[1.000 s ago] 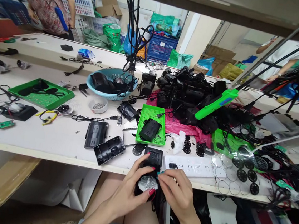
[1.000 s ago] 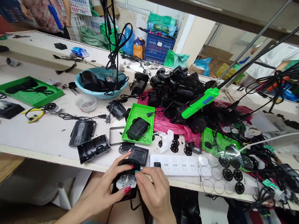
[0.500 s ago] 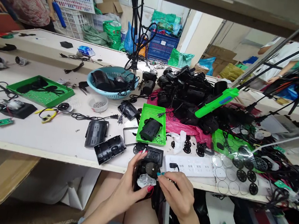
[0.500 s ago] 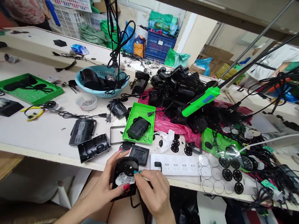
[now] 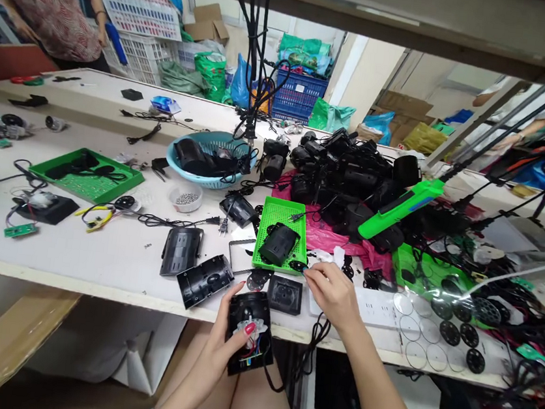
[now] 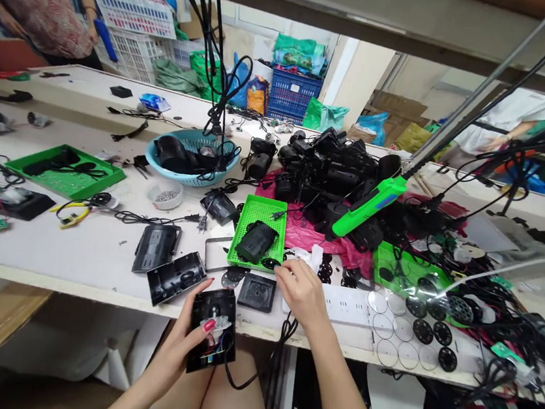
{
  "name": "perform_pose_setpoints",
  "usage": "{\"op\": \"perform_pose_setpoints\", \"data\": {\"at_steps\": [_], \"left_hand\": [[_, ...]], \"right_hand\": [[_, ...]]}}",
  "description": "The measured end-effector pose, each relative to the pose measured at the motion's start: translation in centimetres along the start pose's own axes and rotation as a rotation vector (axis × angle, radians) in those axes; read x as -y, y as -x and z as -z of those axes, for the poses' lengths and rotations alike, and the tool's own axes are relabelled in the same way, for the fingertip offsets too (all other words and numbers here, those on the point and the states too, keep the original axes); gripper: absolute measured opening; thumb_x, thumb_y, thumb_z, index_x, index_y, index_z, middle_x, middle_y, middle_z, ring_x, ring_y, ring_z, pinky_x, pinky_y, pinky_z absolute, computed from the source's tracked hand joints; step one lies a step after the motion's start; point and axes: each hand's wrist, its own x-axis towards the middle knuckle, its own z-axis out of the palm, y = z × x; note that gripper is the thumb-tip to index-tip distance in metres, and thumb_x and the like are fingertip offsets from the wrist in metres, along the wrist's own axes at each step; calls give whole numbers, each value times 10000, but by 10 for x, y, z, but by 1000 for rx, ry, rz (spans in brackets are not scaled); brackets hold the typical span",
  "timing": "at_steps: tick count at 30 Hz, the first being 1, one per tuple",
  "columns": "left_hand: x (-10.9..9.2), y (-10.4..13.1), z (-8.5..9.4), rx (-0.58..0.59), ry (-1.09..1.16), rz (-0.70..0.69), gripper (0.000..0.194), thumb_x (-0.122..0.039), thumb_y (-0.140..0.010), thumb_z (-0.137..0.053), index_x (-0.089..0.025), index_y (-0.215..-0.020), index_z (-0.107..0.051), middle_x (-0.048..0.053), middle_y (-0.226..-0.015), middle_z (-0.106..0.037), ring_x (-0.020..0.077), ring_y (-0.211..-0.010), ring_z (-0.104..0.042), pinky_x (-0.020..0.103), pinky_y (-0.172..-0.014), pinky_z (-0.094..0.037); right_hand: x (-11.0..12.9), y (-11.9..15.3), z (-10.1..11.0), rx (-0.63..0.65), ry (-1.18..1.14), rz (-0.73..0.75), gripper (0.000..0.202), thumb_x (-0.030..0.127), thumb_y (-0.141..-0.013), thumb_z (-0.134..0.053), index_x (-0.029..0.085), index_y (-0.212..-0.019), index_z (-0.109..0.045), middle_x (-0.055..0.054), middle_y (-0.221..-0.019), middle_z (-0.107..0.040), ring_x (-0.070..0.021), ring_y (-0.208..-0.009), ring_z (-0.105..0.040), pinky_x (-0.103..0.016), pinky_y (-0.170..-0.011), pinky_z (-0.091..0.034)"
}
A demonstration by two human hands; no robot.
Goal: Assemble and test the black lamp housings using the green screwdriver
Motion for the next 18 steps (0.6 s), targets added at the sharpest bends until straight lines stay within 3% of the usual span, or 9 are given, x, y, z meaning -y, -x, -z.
{"op": "perform_pose_setpoints", "data": {"at_steps": [7,18], "left_hand": [[8,0,4,-40,-50,-14,660,-472,-914,-523,-305,-1508,-291,82,-1346,-575,301,-1331,-479,480,-1081,-435],[3,-1,-4,30,59,30,686,-453,-912,-534,-295,-1517,-252,91,-1504,-440,313,-1404,-392,479,-1127,-370]], "right_hand": [[2,-5,-3,88,42,34,177,146,-966,-503,185,-908,-665,-63,-867,-640,-182,-794,-553,-319,-709,-441],[4,-15,-8,241,85,-17,178,150,-951,-535,193,-811,-638,-47,-809,-583,-199,-785,-504,-334,-677,-376]]}}
